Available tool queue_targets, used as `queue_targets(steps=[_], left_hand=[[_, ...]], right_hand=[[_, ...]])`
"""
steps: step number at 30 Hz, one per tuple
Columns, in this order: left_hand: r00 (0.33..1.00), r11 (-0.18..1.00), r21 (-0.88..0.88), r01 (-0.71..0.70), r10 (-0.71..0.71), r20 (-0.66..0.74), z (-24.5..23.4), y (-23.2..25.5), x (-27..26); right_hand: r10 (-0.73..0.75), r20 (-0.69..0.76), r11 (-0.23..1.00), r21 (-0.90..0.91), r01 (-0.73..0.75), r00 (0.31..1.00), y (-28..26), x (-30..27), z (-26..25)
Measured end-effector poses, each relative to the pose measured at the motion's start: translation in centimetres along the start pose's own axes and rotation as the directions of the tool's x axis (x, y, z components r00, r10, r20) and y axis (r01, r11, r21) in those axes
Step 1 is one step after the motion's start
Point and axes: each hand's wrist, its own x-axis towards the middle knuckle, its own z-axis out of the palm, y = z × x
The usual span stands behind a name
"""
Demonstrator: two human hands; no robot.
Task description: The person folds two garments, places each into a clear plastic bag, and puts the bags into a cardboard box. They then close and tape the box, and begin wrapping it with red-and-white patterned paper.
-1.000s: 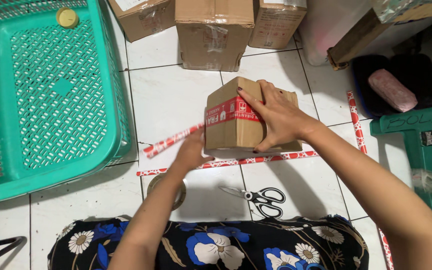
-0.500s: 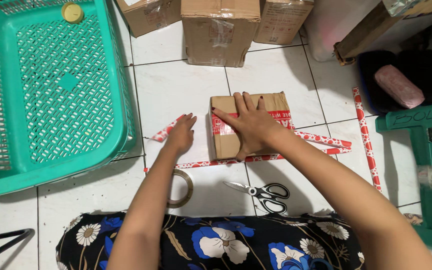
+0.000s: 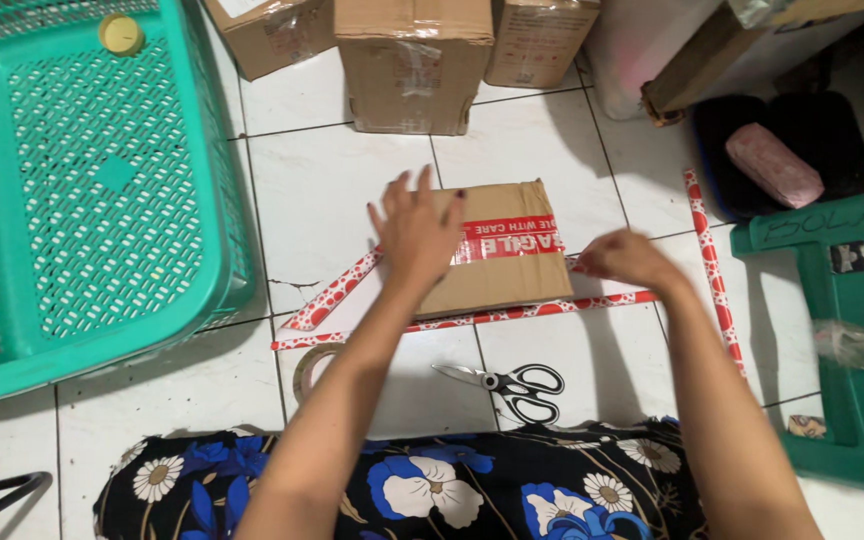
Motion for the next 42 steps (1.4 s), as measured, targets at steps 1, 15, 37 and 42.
queue_targets(steps=[1,15,37,42], left_hand=[[0.999,0.999,0.009,-0.041,0.041,0.001,0.5,1.5,-0.2],[0.986,0.989,-0.105,-0.106,0.091,-0.137,1.1,4.5,-1.9],[0.991,0.980,-0.143,-0.136,0.137,-0.005,0.7,3.9,-1.4],[0.927,0.932,-0.157,-0.326,0.283,-0.247,0.4,3.8,-1.6]], right_hand=[[0.008,0.072,1.000,-0.014,-0.007,0.997,1.2,0.5,1.6],[-0.043,0.139,0.011,0.990,-0.138,0.989,5.1,7.1,13.6],[-0.296,-0.490,0.954,-0.199,0.225,0.820,2.7,11.6,9.7],[-0.182,-0.491,0.825,0.394,0.404,0.852,-1.3,8.7,7.0]])
